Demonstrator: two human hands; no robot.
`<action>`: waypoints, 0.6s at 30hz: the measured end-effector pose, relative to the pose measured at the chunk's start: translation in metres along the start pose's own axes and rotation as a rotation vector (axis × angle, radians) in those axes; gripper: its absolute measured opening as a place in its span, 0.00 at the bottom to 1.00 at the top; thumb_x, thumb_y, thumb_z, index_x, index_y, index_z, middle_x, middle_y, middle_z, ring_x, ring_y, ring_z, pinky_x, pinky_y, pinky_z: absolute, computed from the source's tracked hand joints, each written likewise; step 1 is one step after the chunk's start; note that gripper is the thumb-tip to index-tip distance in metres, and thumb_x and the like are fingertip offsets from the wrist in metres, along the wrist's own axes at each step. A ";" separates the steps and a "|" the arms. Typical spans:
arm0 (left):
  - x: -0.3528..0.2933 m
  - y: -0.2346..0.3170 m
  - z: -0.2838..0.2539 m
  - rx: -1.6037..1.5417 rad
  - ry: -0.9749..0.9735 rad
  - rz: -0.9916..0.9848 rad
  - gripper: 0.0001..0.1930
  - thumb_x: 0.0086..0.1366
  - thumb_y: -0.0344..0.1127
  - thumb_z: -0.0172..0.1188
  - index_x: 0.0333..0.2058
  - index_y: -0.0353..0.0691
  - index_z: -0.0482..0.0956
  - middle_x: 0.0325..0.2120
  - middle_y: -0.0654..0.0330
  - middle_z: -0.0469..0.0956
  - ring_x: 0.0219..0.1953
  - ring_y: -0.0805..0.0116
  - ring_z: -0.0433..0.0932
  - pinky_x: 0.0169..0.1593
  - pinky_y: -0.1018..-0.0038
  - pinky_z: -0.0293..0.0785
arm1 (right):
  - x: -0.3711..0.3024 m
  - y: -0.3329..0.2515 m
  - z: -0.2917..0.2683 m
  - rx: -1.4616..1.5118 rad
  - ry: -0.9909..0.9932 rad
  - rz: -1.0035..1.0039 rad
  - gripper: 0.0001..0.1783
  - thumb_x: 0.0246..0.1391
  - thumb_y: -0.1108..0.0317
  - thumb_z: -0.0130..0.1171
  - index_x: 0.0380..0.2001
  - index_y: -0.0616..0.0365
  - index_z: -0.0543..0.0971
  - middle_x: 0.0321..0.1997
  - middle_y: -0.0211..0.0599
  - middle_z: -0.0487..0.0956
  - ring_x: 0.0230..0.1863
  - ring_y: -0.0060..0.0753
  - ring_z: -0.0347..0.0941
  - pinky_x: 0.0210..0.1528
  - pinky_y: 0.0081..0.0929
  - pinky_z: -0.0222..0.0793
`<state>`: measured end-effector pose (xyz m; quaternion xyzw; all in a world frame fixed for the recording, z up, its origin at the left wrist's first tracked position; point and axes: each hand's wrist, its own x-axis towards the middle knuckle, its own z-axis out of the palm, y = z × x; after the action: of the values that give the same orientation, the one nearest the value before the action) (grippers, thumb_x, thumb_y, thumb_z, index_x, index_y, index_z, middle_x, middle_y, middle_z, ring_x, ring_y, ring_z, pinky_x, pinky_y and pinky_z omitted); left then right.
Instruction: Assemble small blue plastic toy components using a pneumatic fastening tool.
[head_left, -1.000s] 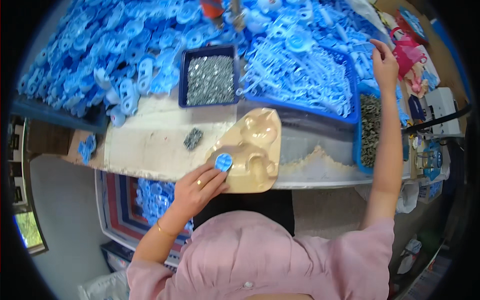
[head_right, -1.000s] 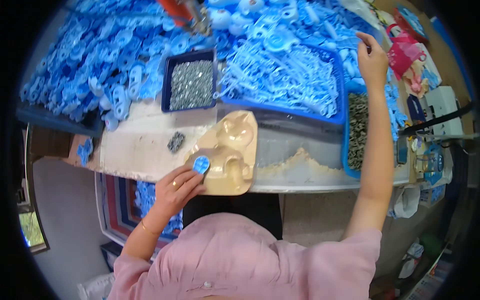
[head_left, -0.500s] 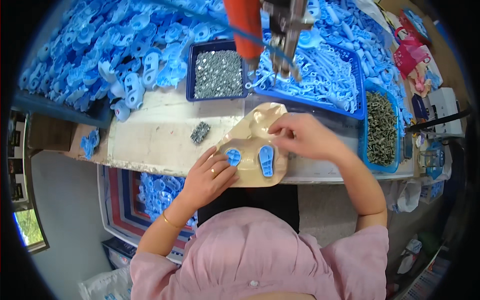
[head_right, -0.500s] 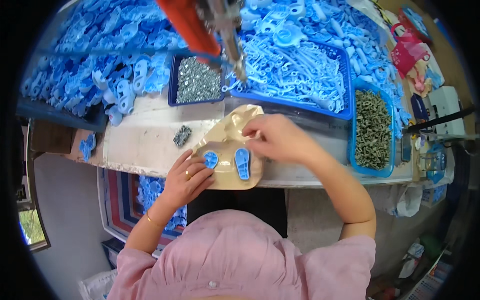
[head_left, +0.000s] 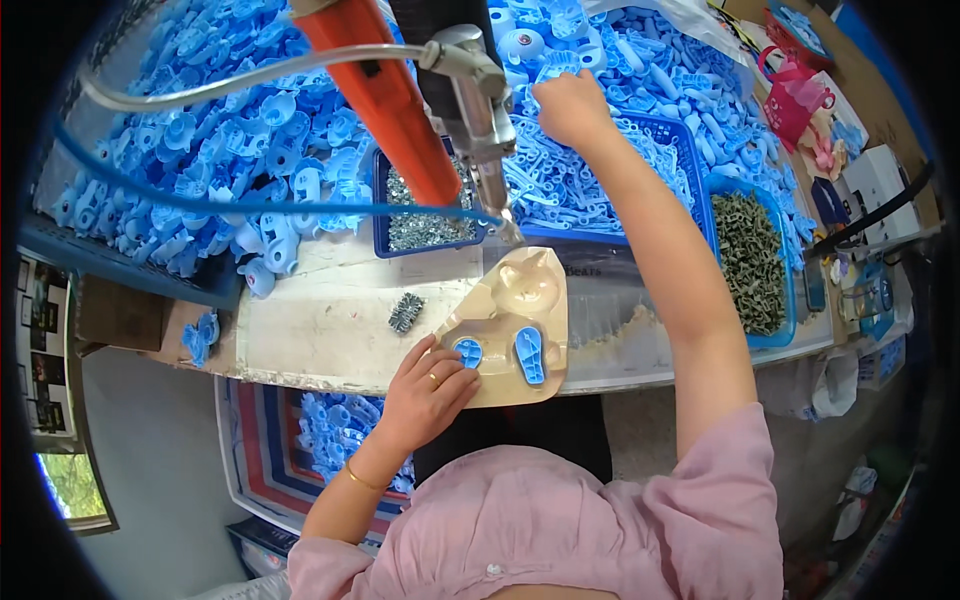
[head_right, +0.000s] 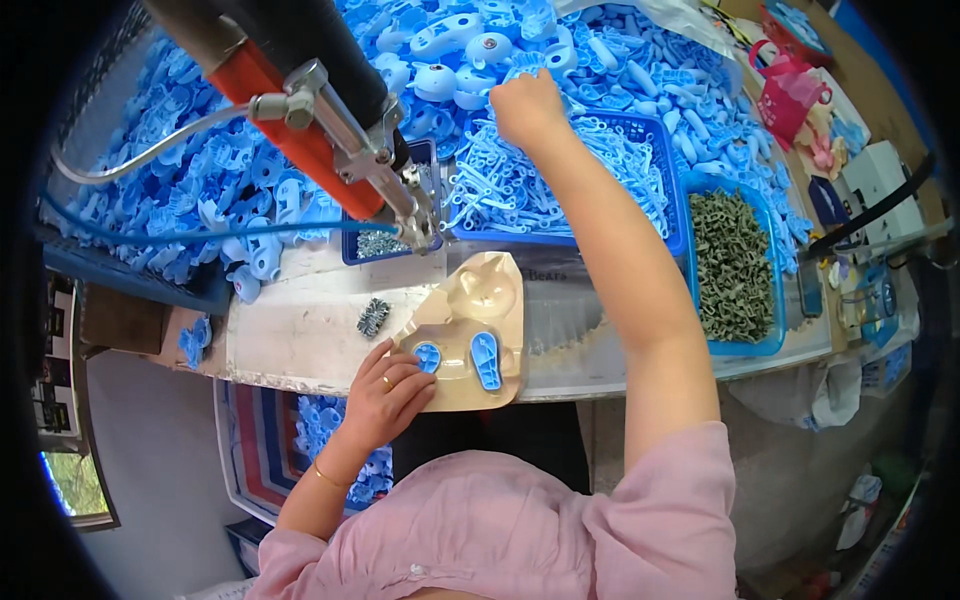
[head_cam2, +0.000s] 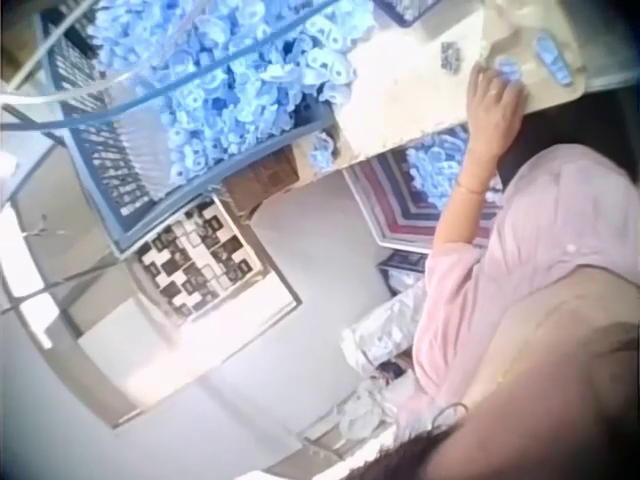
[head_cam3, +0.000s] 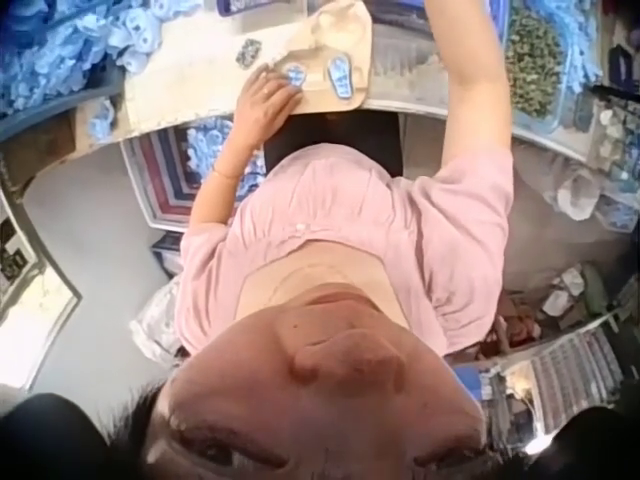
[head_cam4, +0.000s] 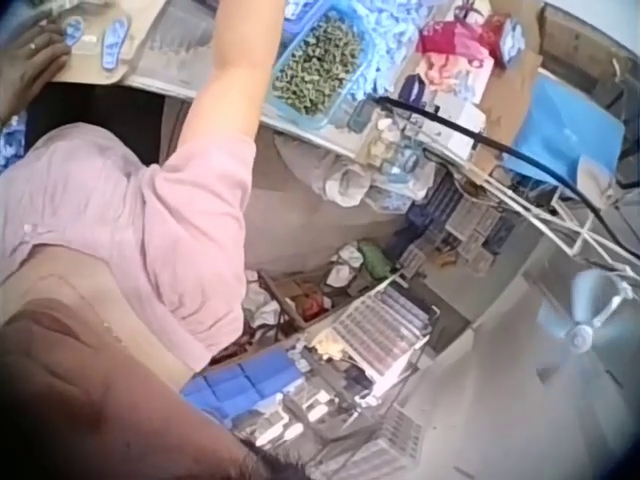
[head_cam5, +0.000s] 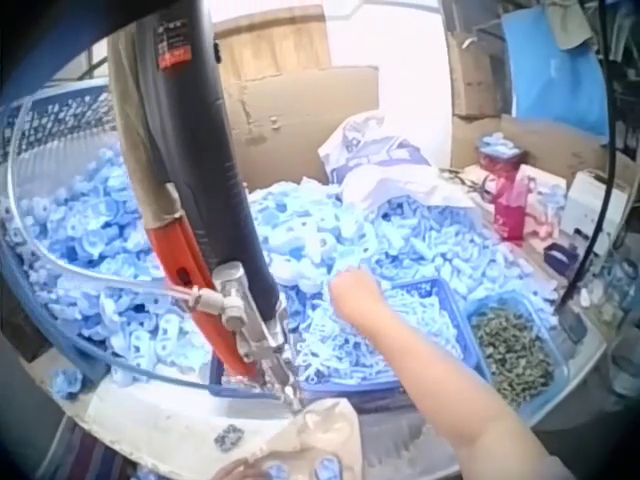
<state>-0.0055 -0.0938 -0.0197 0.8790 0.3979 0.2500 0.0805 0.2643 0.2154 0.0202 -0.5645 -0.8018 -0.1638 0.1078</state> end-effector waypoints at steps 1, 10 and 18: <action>0.000 -0.001 -0.001 0.003 0.001 0.000 0.06 0.57 0.31 0.70 0.34 0.43 0.83 0.32 0.62 0.81 0.44 0.62 0.81 0.63 0.55 0.70 | 0.001 0.000 -0.003 -0.025 -0.047 -0.026 0.08 0.49 0.70 0.60 0.33 0.50 0.84 0.38 0.37 0.85 0.47 0.44 0.80 0.49 0.45 0.71; -0.011 -0.003 -0.001 -0.029 0.045 0.004 0.09 0.57 0.31 0.70 0.37 0.43 0.83 0.35 0.61 0.81 0.45 0.61 0.81 0.61 0.55 0.72 | -0.040 0.042 -0.051 0.191 0.459 -0.064 0.10 0.47 0.74 0.61 0.36 0.58 0.82 0.37 0.40 0.83 0.45 0.49 0.80 0.46 0.40 0.74; -0.026 -0.005 0.001 -0.033 0.153 0.037 0.12 0.56 0.30 0.70 0.40 0.43 0.84 0.38 0.62 0.82 0.47 0.60 0.80 0.59 0.58 0.75 | -0.184 -0.044 -0.112 0.677 0.157 -0.428 0.16 0.36 0.83 0.64 0.32 0.56 0.80 0.43 0.32 0.83 0.46 0.43 0.78 0.48 0.37 0.71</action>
<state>-0.0231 -0.1094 -0.0322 0.8632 0.3822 0.3245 0.0596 0.2838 -0.0013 0.0517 -0.3032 -0.8991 0.0480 0.3119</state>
